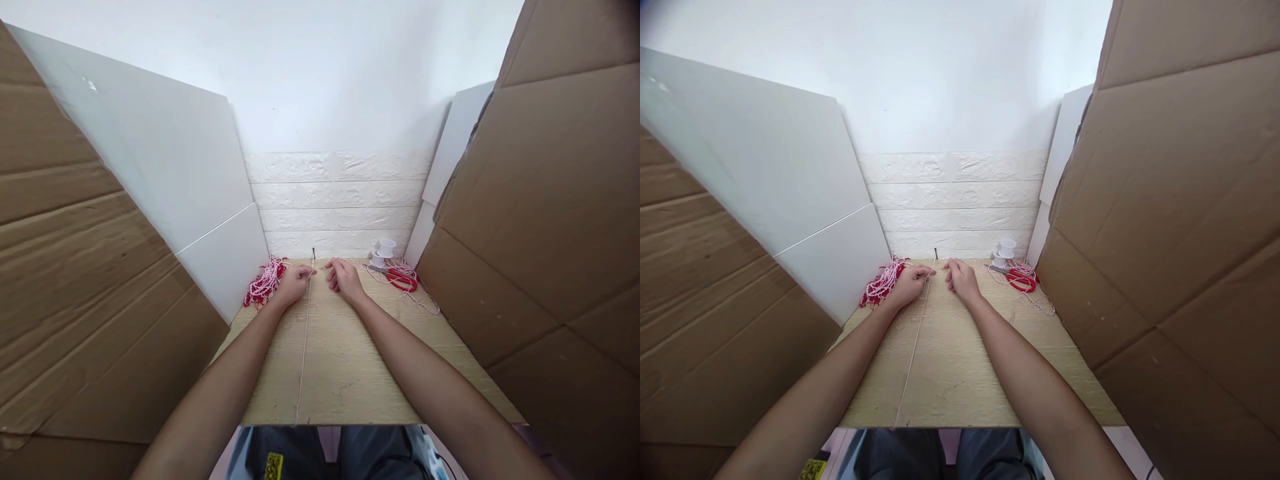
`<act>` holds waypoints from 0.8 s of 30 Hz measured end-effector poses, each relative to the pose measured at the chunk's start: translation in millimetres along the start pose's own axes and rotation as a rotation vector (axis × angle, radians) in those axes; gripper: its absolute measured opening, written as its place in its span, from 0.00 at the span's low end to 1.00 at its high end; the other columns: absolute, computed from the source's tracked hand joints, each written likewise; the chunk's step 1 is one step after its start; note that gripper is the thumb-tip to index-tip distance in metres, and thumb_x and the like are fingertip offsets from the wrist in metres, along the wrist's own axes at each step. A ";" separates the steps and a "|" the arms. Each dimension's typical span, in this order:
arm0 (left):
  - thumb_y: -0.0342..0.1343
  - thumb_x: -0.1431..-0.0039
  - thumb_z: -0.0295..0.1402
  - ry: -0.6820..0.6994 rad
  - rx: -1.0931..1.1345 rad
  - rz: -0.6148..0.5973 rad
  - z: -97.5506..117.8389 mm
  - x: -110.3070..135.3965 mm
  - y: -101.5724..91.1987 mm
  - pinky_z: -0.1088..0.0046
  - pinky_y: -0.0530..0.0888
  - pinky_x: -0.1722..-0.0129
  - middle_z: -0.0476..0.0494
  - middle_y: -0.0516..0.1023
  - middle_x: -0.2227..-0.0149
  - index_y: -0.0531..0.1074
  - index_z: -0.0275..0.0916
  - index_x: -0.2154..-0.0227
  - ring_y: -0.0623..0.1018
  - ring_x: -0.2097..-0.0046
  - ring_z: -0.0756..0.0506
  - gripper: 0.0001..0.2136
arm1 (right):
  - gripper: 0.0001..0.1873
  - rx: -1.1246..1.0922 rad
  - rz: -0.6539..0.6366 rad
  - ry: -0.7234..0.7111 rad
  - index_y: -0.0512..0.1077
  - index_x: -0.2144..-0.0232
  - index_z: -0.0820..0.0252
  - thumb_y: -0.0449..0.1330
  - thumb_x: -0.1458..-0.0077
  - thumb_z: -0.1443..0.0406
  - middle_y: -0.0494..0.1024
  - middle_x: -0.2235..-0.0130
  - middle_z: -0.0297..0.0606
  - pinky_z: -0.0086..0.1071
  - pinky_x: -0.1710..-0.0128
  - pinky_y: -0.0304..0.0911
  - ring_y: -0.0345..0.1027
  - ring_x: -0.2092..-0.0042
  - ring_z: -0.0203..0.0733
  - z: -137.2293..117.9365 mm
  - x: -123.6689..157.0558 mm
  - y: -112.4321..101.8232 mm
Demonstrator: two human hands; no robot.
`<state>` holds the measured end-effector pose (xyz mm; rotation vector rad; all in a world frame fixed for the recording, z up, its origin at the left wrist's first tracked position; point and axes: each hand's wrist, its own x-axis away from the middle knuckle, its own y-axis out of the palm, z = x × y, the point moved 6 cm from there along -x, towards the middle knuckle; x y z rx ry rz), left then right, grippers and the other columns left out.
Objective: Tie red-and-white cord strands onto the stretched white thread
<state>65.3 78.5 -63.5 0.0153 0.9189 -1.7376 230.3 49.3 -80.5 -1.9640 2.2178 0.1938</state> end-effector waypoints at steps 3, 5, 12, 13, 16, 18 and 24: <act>0.49 0.46 0.24 -0.002 -0.003 0.000 0.0 0.2 0.1 0.64 0.74 0.51 0.41 0.82 0.58 0.81 0.37 0.65 0.79 0.56 0.44 0.15 | 0.28 0.025 -0.035 0.067 0.72 0.66 0.59 0.50 0.42 0.42 0.71 0.79 0.33 0.27 0.82 0.57 0.62 0.81 0.35 8.8 -4.3 1.1; 0.49 0.46 0.24 0.001 -0.003 -0.003 -0.5 0.0 0.4 0.64 0.74 0.51 0.41 0.82 0.58 0.81 0.37 0.65 0.79 0.55 0.44 0.15 | 0.28 0.007 -0.054 0.079 0.72 0.65 0.59 0.50 0.43 0.42 0.71 0.78 0.34 0.28 0.80 0.60 0.63 0.80 0.35 11.2 -7.4 2.1; 0.49 0.46 0.24 0.015 -0.018 -0.005 -0.4 -0.4 -0.2 0.64 0.75 0.52 0.41 0.82 0.58 0.81 0.37 0.65 0.79 0.56 0.44 0.15 | 0.25 -0.150 -0.129 0.030 0.73 0.64 0.61 0.55 0.45 0.45 0.76 0.67 0.40 0.33 0.61 0.69 0.72 0.65 0.39 4.0 -7.9 8.5; 0.49 0.46 0.24 0.018 -0.021 -0.004 0.3 -0.4 -0.5 0.64 0.75 0.52 0.42 0.82 0.58 0.81 0.37 0.65 0.79 0.56 0.44 0.15 | 0.25 -0.147 -0.126 -0.010 0.73 0.64 0.61 0.56 0.45 0.45 0.76 0.65 0.40 0.33 0.59 0.68 0.72 0.62 0.40 0.6 -6.9 8.2; 0.49 0.47 0.23 0.020 -0.032 -0.006 2.0 -0.2 -0.6 0.65 0.75 0.51 0.42 0.82 0.59 0.81 0.37 0.65 0.79 0.56 0.44 0.15 | 0.23 -0.135 -0.063 -0.107 0.73 0.62 0.60 0.56 0.45 0.47 0.77 0.64 0.40 0.31 0.61 0.67 0.71 0.61 0.40 -7.4 -4.1 3.4; 0.49 0.46 0.23 0.017 -0.034 -0.007 2.0 -0.1 -0.3 0.64 0.75 0.51 0.41 0.82 0.58 0.81 0.37 0.65 0.79 0.56 0.44 0.15 | 0.23 -0.143 -0.046 -0.095 0.72 0.60 0.60 0.56 0.45 0.47 0.76 0.67 0.37 0.29 0.70 0.66 0.70 0.68 0.38 -7.2 -2.6 1.9; 0.49 0.46 0.24 0.020 -0.024 0.009 1.3 -0.1 -0.5 0.65 0.75 0.52 0.41 0.82 0.59 0.81 0.37 0.65 0.79 0.56 0.45 0.14 | 0.24 -0.066 -0.159 -0.017 0.71 0.59 0.59 0.55 0.44 0.45 0.74 0.72 0.34 0.27 0.74 0.63 0.69 0.73 0.36 -1.7 0.5 11.4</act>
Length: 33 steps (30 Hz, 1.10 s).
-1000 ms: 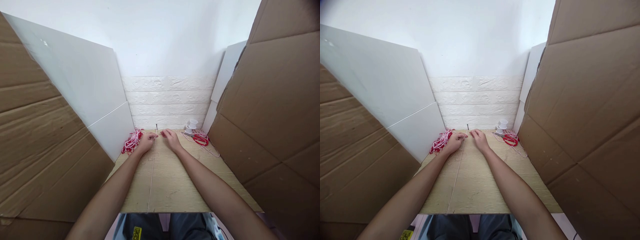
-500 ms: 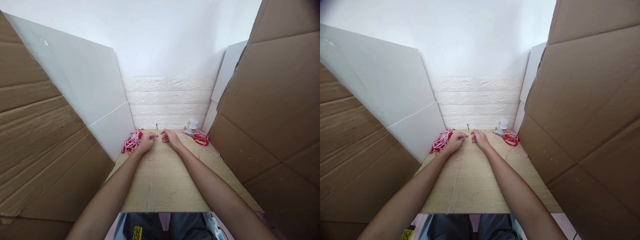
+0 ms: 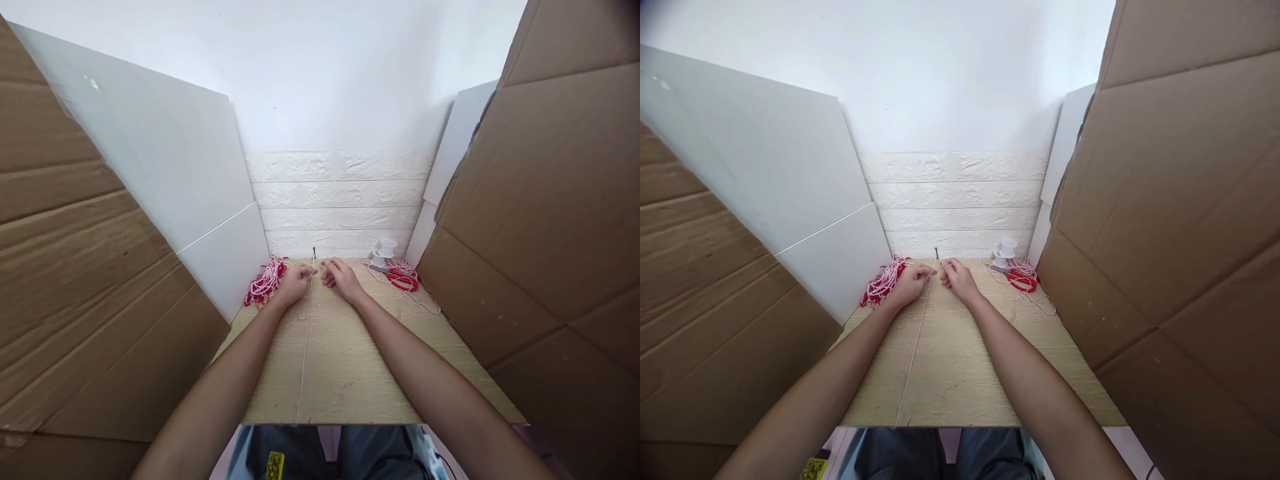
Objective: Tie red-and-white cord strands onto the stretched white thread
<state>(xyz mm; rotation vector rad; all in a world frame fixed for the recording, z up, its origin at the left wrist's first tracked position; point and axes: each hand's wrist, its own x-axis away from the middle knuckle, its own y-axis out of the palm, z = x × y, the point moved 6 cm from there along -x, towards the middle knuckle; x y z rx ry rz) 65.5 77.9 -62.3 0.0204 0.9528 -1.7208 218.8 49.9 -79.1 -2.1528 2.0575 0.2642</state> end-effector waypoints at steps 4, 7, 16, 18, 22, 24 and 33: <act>0.50 0.46 0.23 0.008 0.006 -0.010 2.2 0.1 -0.3 0.64 0.75 0.52 0.41 0.82 0.59 0.81 0.37 0.65 0.79 0.57 0.44 0.14 | 0.23 0.013 -0.022 -0.059 0.72 0.58 0.59 0.55 0.43 0.47 0.76 0.66 0.36 0.32 0.61 0.67 0.71 0.64 0.38 -4.6 0.2 1.7; 0.50 0.47 0.23 -0.002 0.014 -0.014 3.0 0.2 -0.8 0.64 0.75 0.52 0.40 0.82 0.58 0.81 0.37 0.64 0.79 0.56 0.44 0.15 | 0.21 0.035 0.008 -0.137 0.72 0.58 0.58 0.56 0.43 0.49 0.77 0.62 0.37 0.32 0.57 0.67 0.71 0.59 0.39 -11.3 1.5 -1.1; 0.49 0.47 0.24 0.014 0.000 -0.001 5.0 0.4 -1.6 0.65 0.75 0.53 0.42 0.82 0.59 0.81 0.37 0.65 0.79 0.57 0.45 0.15 | 0.23 -0.123 -0.054 0.020 0.68 0.54 0.58 0.56 0.43 0.48 0.76 0.67 0.37 0.31 0.70 0.69 0.73 0.71 0.38 -1.4 1.9 5.7; 0.49 0.48 0.23 0.018 0.000 -0.003 6.2 0.5 -2.0 0.65 0.75 0.52 0.42 0.82 0.59 0.81 0.37 0.65 0.79 0.57 0.45 0.16 | 0.22 -0.090 -0.049 -0.019 0.68 0.54 0.57 0.56 0.43 0.49 0.76 0.65 0.37 0.33 0.62 0.69 0.73 0.64 0.39 -2.3 1.6 5.3; 0.49 0.48 0.22 0.035 0.003 -0.011 9.7 0.8 -2.9 0.65 0.74 0.52 0.41 0.82 0.59 0.81 0.37 0.65 0.79 0.56 0.44 0.16 | 0.20 0.087 -0.012 -0.144 0.70 0.54 0.56 0.54 0.41 0.51 0.76 0.64 0.35 0.33 0.56 0.65 0.70 0.59 0.40 -9.8 3.5 4.2; 0.49 0.48 0.22 0.046 0.012 -0.011 11.4 1.0 -3.2 0.64 0.75 0.52 0.41 0.82 0.58 0.81 0.37 0.64 0.79 0.56 0.44 0.16 | 0.19 0.183 0.022 -0.183 0.71 0.54 0.56 0.54 0.41 0.52 0.75 0.66 0.33 0.32 0.59 0.64 0.69 0.62 0.39 -13.2 5.1 4.2; 0.50 0.45 0.24 0.087 0.075 -0.023 18.4 1.5 -2.1 0.62 0.74 0.48 0.42 0.83 0.57 0.82 0.38 0.63 0.80 0.53 0.43 0.15 | 0.23 0.223 0.023 -0.189 0.69 0.51 0.57 0.61 0.47 0.55 0.75 0.69 0.32 0.31 0.66 0.63 0.69 0.68 0.39 -8.8 5.1 14.4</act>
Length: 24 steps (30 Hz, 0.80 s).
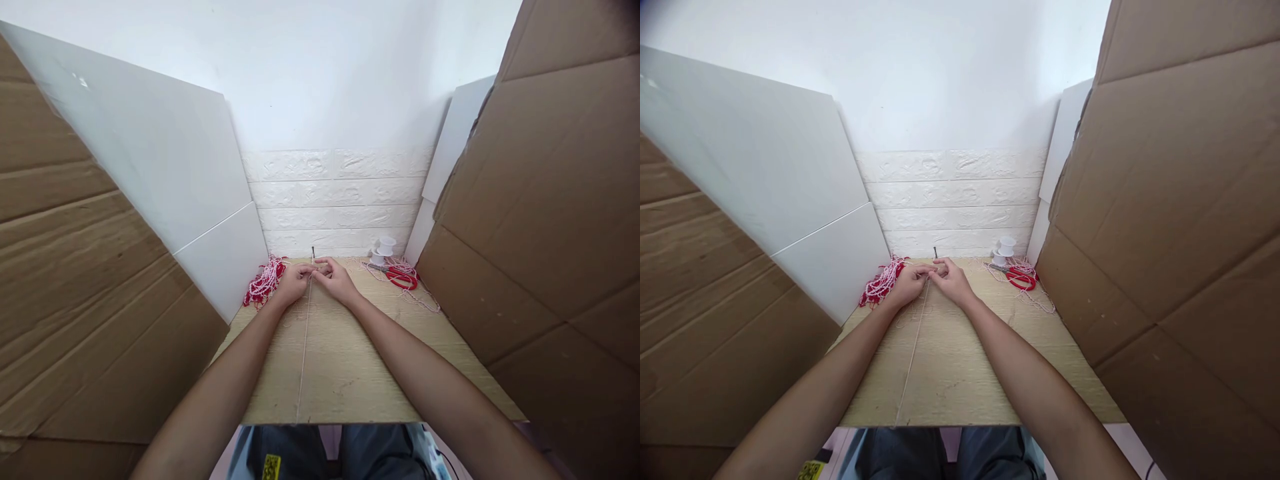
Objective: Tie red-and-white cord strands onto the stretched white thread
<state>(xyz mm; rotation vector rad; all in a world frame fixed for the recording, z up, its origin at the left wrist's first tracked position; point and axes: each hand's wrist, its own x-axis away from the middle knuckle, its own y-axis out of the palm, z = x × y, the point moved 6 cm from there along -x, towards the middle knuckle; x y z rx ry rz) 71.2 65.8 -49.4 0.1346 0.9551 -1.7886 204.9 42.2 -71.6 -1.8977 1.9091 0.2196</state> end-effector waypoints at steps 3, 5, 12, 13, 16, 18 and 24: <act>0.51 0.45 0.25 0.017 -0.010 -0.012 0.9 0.3 1.1 0.63 0.74 0.49 0.42 0.83 0.57 0.82 0.39 0.63 0.80 0.54 0.44 0.14 | 0.22 0.003 0.032 0.016 0.70 0.53 0.57 0.62 0.47 0.54 0.76 0.71 0.31 0.31 0.66 0.63 0.69 0.69 0.39 3.7 -1.1 -0.2; 0.51 0.44 0.25 0.026 -0.009 -0.018 0.1 0.3 2.1 0.64 0.75 0.49 0.43 0.83 0.56 0.82 0.39 0.64 0.80 0.54 0.44 0.14 | 0.21 -0.017 0.040 0.036 0.70 0.54 0.57 0.62 0.48 0.55 0.75 0.73 0.30 0.31 0.67 0.63 0.69 0.70 0.39 6.5 -1.9 -0.7; 0.52 0.45 0.26 0.006 -0.002 -0.015 -1.8 -1.1 4.1 0.64 0.74 0.49 0.42 0.83 0.57 0.82 0.39 0.66 0.80 0.53 0.43 0.13 | 0.20 -0.138 0.076 0.075 0.70 0.56 0.59 0.63 0.54 0.61 0.75 0.74 0.30 0.31 0.67 0.63 0.69 0.71 0.40 11.3 -3.9 -3.7; 0.53 0.45 0.26 0.000 -0.001 -0.015 -0.8 -1.0 4.1 0.64 0.75 0.50 0.41 0.83 0.57 0.82 0.39 0.66 0.80 0.53 0.43 0.12 | 0.20 -0.138 0.083 0.069 0.70 0.56 0.59 0.63 0.54 0.62 0.75 0.75 0.30 0.31 0.68 0.62 0.69 0.71 0.39 11.0 -4.1 -4.2; 0.53 0.44 0.28 -0.023 -0.006 -0.002 2.1 -0.2 3.2 0.65 0.76 0.54 0.40 0.83 0.59 0.82 0.38 0.67 0.81 0.56 0.43 0.11 | 0.19 -0.102 0.102 0.040 0.72 0.58 0.60 0.60 0.55 0.64 0.73 0.76 0.29 0.31 0.68 0.61 0.66 0.72 0.38 8.7 -4.1 -5.3; 0.54 0.44 0.29 -0.038 -0.012 0.015 3.1 0.4 1.9 0.67 0.76 0.57 0.40 0.83 0.60 0.82 0.37 0.67 0.81 0.58 0.43 0.11 | 0.19 -0.075 0.104 0.022 0.72 0.58 0.60 0.59 0.55 0.65 0.71 0.76 0.28 0.30 0.70 0.60 0.65 0.72 0.37 6.8 -3.7 -5.2; 0.56 0.48 0.28 -0.082 -0.029 0.006 6.0 1.4 0.9 0.73 0.72 0.67 0.44 0.82 0.69 0.79 0.35 0.71 0.77 0.68 0.48 0.07 | 0.20 0.023 0.036 -0.029 0.73 0.57 0.58 0.58 0.57 0.66 0.67 0.75 0.27 0.28 0.72 0.57 0.61 0.73 0.35 0.7 -1.6 1.8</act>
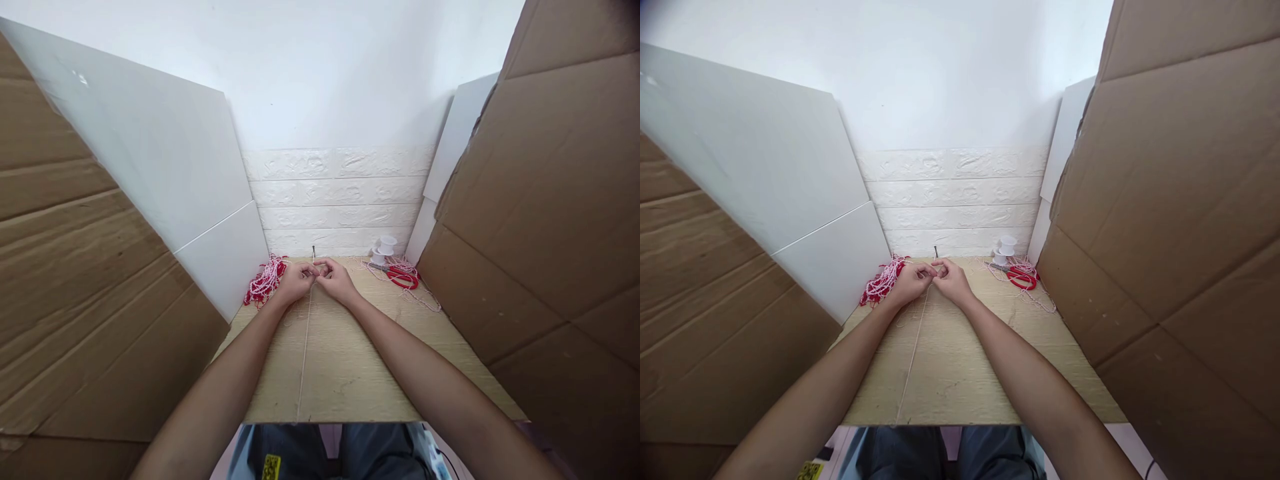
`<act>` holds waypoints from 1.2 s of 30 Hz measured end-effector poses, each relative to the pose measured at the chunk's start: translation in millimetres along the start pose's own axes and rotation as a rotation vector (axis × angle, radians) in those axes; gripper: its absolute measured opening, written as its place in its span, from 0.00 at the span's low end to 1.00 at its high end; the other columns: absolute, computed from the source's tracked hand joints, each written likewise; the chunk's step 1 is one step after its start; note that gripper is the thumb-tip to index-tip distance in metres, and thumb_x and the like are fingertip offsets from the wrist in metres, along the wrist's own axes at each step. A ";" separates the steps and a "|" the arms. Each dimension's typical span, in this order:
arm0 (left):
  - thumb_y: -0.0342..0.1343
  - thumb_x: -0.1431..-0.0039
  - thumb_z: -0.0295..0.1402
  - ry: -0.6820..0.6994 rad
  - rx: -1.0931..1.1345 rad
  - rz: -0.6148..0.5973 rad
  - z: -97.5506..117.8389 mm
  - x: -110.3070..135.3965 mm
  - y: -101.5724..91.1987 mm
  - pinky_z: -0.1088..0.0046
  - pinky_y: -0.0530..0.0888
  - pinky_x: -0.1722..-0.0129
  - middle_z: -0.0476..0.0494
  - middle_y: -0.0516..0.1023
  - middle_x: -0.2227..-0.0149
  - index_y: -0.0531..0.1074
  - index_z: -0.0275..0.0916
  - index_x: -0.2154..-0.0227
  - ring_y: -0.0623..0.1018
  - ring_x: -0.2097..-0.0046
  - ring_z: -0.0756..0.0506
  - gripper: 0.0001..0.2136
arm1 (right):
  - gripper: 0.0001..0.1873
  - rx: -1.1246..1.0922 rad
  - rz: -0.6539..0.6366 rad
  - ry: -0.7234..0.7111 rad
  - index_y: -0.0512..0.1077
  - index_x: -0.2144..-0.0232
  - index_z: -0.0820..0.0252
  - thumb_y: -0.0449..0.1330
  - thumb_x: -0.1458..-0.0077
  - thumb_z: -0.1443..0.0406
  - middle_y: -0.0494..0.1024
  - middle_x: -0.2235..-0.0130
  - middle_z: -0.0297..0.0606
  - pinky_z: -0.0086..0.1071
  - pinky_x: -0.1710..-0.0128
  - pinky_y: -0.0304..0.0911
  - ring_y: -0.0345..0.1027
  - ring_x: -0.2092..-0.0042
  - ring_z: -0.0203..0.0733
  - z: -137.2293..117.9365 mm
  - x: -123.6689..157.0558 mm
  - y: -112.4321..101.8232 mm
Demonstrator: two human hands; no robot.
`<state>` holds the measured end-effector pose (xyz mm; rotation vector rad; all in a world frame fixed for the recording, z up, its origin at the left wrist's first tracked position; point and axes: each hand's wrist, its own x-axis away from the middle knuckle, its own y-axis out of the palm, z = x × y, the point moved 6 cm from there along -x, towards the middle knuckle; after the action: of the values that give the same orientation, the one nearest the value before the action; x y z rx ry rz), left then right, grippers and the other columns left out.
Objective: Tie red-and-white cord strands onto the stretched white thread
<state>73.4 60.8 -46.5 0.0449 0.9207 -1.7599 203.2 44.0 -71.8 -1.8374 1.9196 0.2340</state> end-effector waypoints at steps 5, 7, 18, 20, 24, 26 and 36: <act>0.56 0.51 0.27 -0.011 0.019 -0.026 5.7 0.4 0.3 0.76 0.67 0.73 0.48 0.78 0.73 0.78 0.34 0.66 0.72 0.73 0.51 0.09 | 0.20 0.039 -0.028 -0.019 0.72 0.56 0.58 0.58 0.55 0.66 0.65 0.74 0.27 0.28 0.73 0.56 0.59 0.73 0.34 -3.3 1.6 3.1; 0.57 0.51 0.26 -0.003 0.050 -0.015 6.1 -0.3 -0.7 0.76 0.68 0.72 0.46 0.79 0.70 0.77 0.33 0.65 0.72 0.72 0.51 0.10 | 0.19 0.048 -0.019 -0.027 0.72 0.56 0.58 0.58 0.54 0.66 0.65 0.75 0.27 0.28 0.73 0.56 0.59 0.73 0.35 -4.6 1.8 2.1; 0.56 0.52 0.25 -0.045 0.004 -0.036 5.7 0.5 -13.9 0.75 0.69 0.70 0.47 0.79 0.73 0.79 0.34 0.69 0.73 0.71 0.50 0.09 | 0.20 0.056 -0.015 -0.019 0.71 0.56 0.58 0.58 0.55 0.66 0.63 0.76 0.26 0.29 0.71 0.55 0.58 0.73 0.35 -1.9 0.4 -0.6; 0.56 0.51 0.26 -0.021 -0.009 -0.090 10.4 1.1 -11.4 0.75 0.69 0.70 0.47 0.79 0.73 0.80 0.35 0.70 0.73 0.72 0.50 0.08 | 0.19 0.052 -0.018 -0.010 0.71 0.57 0.58 0.59 0.54 0.65 0.62 0.76 0.26 0.29 0.72 0.55 0.57 0.74 0.35 -1.5 0.4 0.1; 0.58 0.50 0.29 0.019 -0.042 -0.140 14.4 0.9 -8.6 0.75 0.68 0.69 0.46 0.78 0.71 0.80 0.36 0.72 0.73 0.70 0.50 0.06 | 0.19 0.052 -0.023 -0.011 0.71 0.57 0.58 0.59 0.54 0.64 0.62 0.76 0.25 0.29 0.73 0.53 0.56 0.74 0.35 -2.2 0.8 0.7; 0.57 0.50 0.30 0.012 -0.059 -0.144 12.3 0.2 -9.8 0.75 0.68 0.68 0.46 0.78 0.71 0.79 0.36 0.72 0.73 0.70 0.49 0.06 | 0.19 0.062 -0.024 -0.019 0.71 0.57 0.59 0.59 0.54 0.64 0.61 0.76 0.25 0.29 0.73 0.53 0.56 0.74 0.35 -2.4 1.1 0.3; 0.56 0.49 0.34 -0.060 -0.040 -0.158 6.6 -0.6 -20.8 0.74 0.65 0.69 0.49 0.75 0.76 0.76 0.35 0.77 0.71 0.71 0.49 0.09 | 0.20 0.057 0.003 -0.015 0.72 0.58 0.58 0.56 0.57 0.68 0.61 0.76 0.26 0.29 0.72 0.54 0.57 0.73 0.36 -2.9 1.7 -3.0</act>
<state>59.0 59.4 -30.1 -0.1088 0.9361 -1.8773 205.5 41.0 -69.5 -1.7913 1.8997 0.1915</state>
